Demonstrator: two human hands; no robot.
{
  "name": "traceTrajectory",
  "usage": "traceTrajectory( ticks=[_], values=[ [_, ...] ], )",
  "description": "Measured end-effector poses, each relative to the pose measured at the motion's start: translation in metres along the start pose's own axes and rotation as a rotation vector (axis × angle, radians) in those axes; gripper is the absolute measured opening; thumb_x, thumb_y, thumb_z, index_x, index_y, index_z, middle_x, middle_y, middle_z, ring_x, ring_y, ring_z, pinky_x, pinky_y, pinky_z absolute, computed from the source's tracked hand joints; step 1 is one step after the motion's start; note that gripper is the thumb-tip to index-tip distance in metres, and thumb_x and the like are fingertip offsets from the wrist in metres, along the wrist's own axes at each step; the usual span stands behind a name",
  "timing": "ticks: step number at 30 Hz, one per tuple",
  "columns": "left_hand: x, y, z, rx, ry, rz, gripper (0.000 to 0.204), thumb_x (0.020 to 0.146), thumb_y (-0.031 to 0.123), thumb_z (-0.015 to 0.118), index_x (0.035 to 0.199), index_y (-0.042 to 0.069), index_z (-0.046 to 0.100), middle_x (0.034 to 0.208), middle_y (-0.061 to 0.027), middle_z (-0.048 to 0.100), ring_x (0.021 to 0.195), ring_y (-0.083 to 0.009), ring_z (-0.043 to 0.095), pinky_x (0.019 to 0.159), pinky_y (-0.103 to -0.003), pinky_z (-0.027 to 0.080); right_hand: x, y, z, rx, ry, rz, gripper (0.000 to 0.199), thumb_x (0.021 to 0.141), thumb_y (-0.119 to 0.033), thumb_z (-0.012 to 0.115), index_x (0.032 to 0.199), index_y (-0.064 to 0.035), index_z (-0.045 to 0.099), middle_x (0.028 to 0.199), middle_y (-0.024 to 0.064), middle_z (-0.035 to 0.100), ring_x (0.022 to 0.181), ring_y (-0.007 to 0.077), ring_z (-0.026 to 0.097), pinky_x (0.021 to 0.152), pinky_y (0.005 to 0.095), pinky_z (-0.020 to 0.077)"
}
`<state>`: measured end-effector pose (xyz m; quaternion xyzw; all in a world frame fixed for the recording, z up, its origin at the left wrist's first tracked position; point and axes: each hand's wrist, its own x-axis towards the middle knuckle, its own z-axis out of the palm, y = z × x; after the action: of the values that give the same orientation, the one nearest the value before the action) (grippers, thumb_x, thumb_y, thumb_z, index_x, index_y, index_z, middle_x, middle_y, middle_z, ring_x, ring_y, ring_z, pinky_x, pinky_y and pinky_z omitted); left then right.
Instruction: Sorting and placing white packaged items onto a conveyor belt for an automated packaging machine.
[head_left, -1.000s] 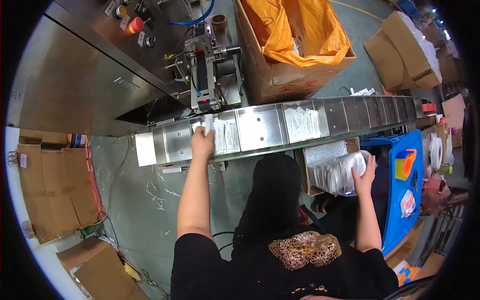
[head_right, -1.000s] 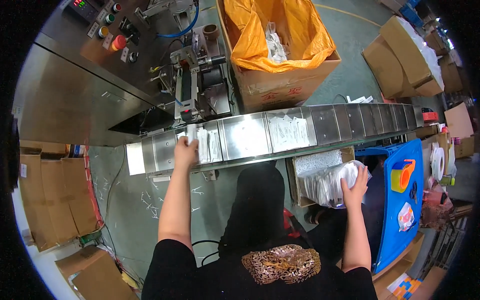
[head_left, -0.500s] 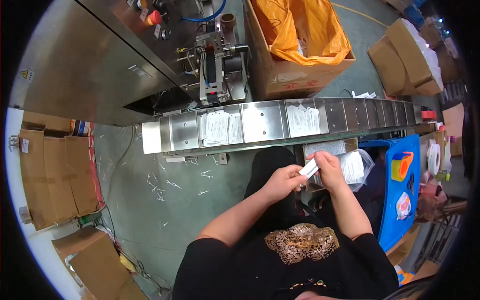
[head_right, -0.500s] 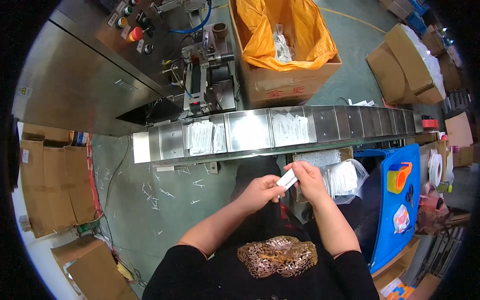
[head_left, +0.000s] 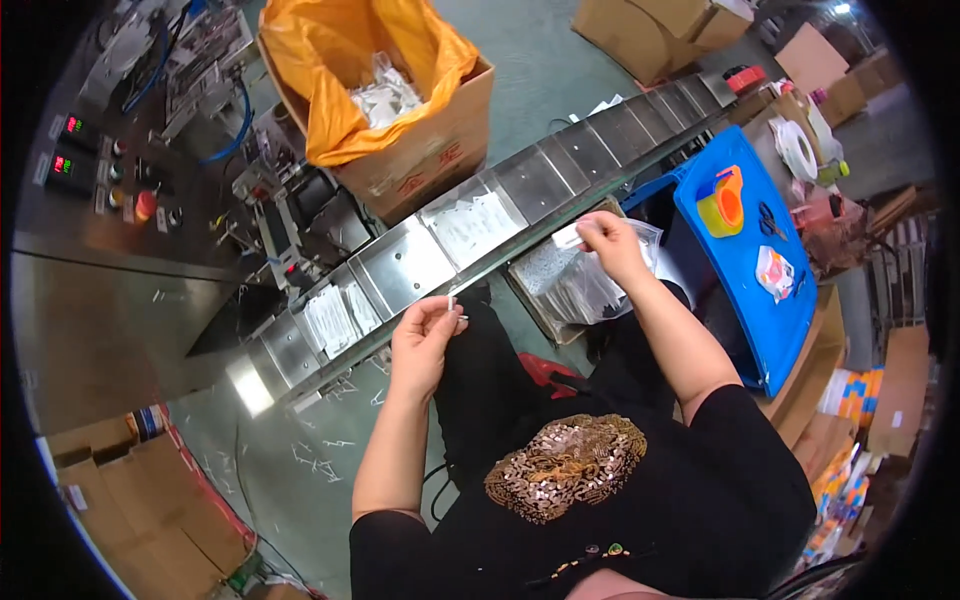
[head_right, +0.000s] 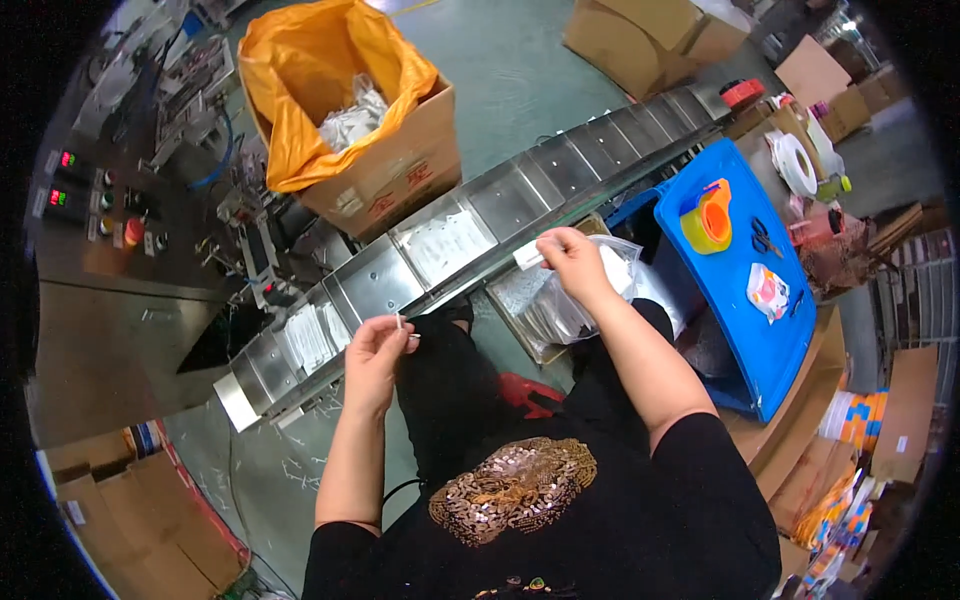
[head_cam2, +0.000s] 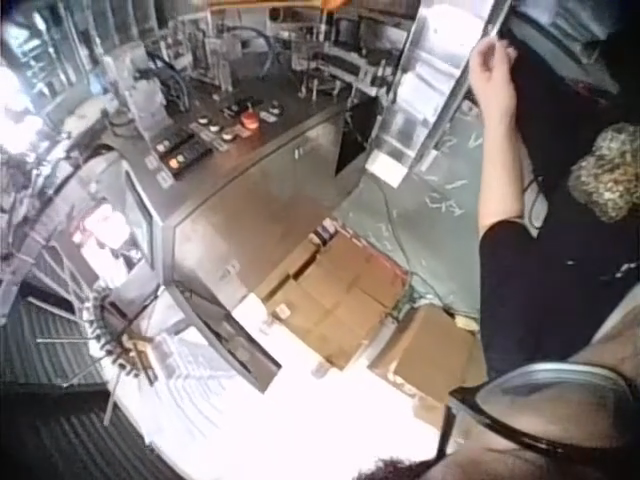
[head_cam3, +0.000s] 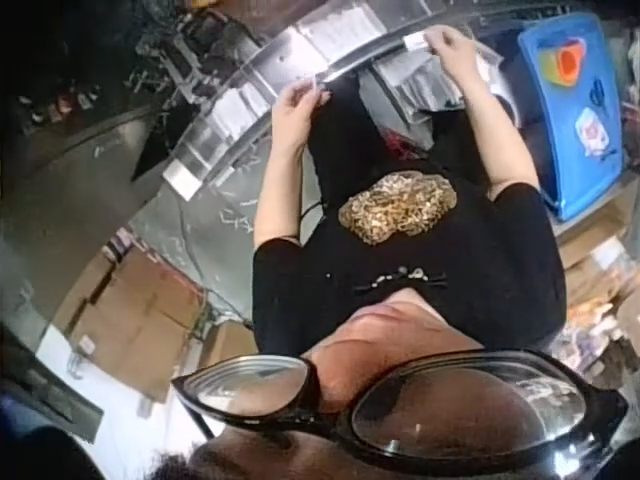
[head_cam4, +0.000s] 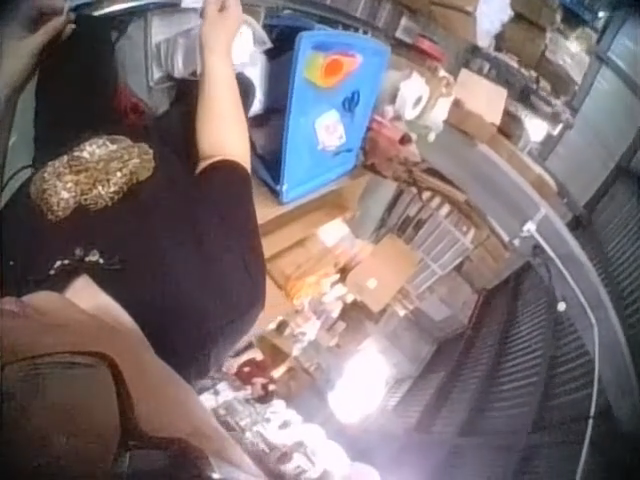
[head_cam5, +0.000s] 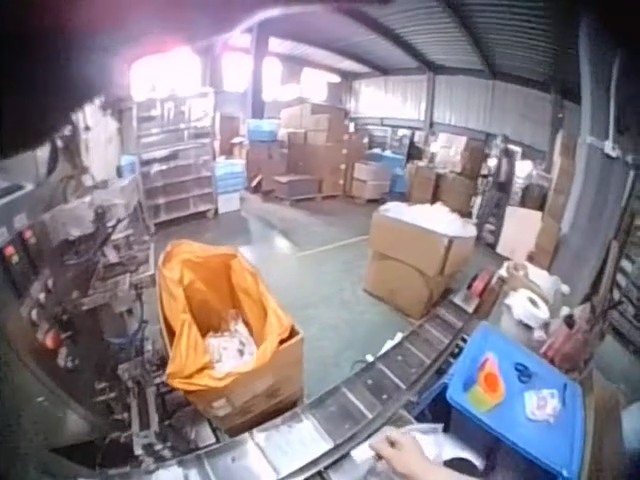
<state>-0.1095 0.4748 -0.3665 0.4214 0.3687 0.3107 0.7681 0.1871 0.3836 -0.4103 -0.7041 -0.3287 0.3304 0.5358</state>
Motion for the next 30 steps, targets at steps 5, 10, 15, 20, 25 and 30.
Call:
traceTrajectory(
  ticks=[5, 10, 15, 20, 25, 30],
  values=[
    [0.025, 0.0, 0.028, 0.104, 0.002, 0.185, 0.014, 0.084, 0.002, 0.057, 0.098, 0.001, 0.055, 0.086, -0.0044, 0.059, 0.078, -0.0134, 0.06, 0.074, -0.026, 0.048, 0.013, 0.017, -0.011, -0.019, 0.043, -0.002, 0.017, 0.083, -0.011, 0.06, 0.095, 0.0006, 0.058, 0.079, 0.0043, 0.06, 0.065, 0.01, 0.057, 0.059, 0.0229, 0.0476],
    [0.064, -0.019, 0.087, 0.621, -0.066, 0.228, 0.019, 0.079, 0.008, 0.064, 0.095, -0.001, 0.058, 0.08, -0.0057, 0.06, 0.077, -0.0132, 0.061, 0.07, -0.026, 0.047, 0.021, -0.008, -0.031, 0.181, 0.179, 0.011, 0.017, 0.084, -0.01, 0.058, 0.098, -0.0001, 0.057, 0.081, 0.0054, 0.06, 0.065, 0.0097, 0.058, 0.059, 0.0216, 0.0467],
    [0.106, -0.117, 0.081, 1.027, -0.237, 0.216, 0.036, 0.076, 0.024, 0.063, 0.106, 0.004, 0.059, 0.096, -0.0171, 0.062, 0.088, -0.0317, 0.059, 0.077, -0.038, 0.046, 0.019, -0.026, -0.039, 0.29, 0.129, -0.01, 0.017, 0.085, -0.009, 0.058, 0.1, -0.0007, 0.057, 0.087, 0.0056, 0.061, 0.069, 0.0095, 0.057, 0.064, 0.0217, 0.0469],
    [0.07, -0.089, 0.071, 1.176, -0.137, 0.259, 0.033, 0.08, 0.024, 0.059, 0.105, 0.002, 0.059, 0.104, -0.0165, 0.059, 0.097, -0.032, 0.056, 0.084, -0.037, 0.044, 0.046, -0.048, -0.021, 0.328, 0.091, -0.104, 0.019, 0.085, -0.008, 0.057, 0.103, -0.0009, 0.056, 0.09, 0.0064, 0.06, 0.075, 0.0112, 0.058, 0.067, 0.0231, 0.0481],
    [-0.002, -0.077, 0.04, 1.31, -0.012, 0.516, 0.033, 0.075, 0.018, 0.06, 0.105, 0.004, 0.058, 0.114, -0.0181, 0.053, 0.106, -0.0353, 0.049, 0.091, -0.042, 0.038, 0.125, -0.178, 0.069, -0.017, 0.138, -0.71, 0.023, 0.079, -0.017, 0.059, 0.096, -0.0012, 0.061, 0.098, 0.0165, 0.059, 0.088, 0.0307, 0.058, 0.081, 0.0341, 0.0464],
    [-0.052, -0.09, 0.02, 1.381, 0.095, 0.441, 0.038, 0.074, 0.02, 0.063, 0.11, 0.011, 0.057, 0.126, -0.0174, 0.044, 0.117, -0.0379, 0.039, 0.098, -0.046, 0.031, 0.148, -0.203, 0.096, -0.494, 0.053, -0.827, 0.039, 0.077, -0.024, 0.063, 0.109, -0.0026, 0.056, 0.111, 0.0177, 0.055, 0.106, 0.032, 0.05, 0.091, 0.0387, 0.0403]
  ],
)
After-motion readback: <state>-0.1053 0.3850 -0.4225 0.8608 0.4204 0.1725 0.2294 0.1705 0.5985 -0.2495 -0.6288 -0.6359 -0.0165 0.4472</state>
